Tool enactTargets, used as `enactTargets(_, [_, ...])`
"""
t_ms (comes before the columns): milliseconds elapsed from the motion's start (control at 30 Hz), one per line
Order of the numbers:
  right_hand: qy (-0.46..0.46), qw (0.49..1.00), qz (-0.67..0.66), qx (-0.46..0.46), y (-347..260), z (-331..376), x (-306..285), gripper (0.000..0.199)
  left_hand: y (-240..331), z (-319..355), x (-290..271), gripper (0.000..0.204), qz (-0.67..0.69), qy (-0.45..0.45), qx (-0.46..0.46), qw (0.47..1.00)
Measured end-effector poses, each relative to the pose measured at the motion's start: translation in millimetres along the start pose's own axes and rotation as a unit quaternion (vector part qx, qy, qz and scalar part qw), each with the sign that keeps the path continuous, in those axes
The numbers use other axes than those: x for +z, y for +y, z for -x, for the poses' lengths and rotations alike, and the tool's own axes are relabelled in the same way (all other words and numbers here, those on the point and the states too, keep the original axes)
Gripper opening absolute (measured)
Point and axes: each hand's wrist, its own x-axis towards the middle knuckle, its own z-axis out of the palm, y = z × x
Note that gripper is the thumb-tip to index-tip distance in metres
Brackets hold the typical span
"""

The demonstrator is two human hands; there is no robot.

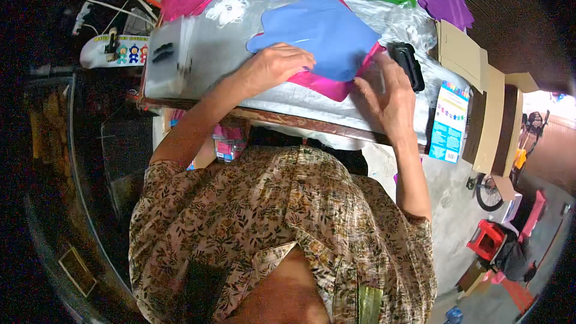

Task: Folding fabric swatches and inserting them into paper sleeves for packaging.

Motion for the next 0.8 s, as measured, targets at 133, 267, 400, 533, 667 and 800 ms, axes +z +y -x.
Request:
enactTargets(133, [0.109, 0.978, 0.065, -0.166, -1, -2, 4, 0.075, 0, 12, -7, 0.029, 0.044, -0.016, 0.01, 0.999])
enactTargets(267, [0.104, 0.981, 0.057, -0.152, 11, -18, 7, 0.074, -2, 28, -43, 0.054, 0.011, 0.05, -0.026, 0.998])
enactTargets(400, [0.106, 0.98, 0.05, -0.162, 38, -46, 17, 0.066, -23, 51, -48, 0.079, -0.073, 0.056, -0.178, 0.98])
enactTargets(533, [0.086, 0.98, 0.085, -0.161, 47, -55, 23, 0.059, -30, 49, -45, 0.082, -0.06, 0.033, -0.202, 0.977])
enactTargets(667, [0.066, 0.985, 0.09, -0.133, 49, -42, 20, 0.061, -34, 45, -41, 0.078, -0.03, 0.035, -0.176, 0.983])
enactTargets(800, [0.093, 0.983, 0.091, -0.127, 49, -34, 20, 0.066, -37, 45, -38, 0.074, -0.006, 0.027, -0.164, 0.986])
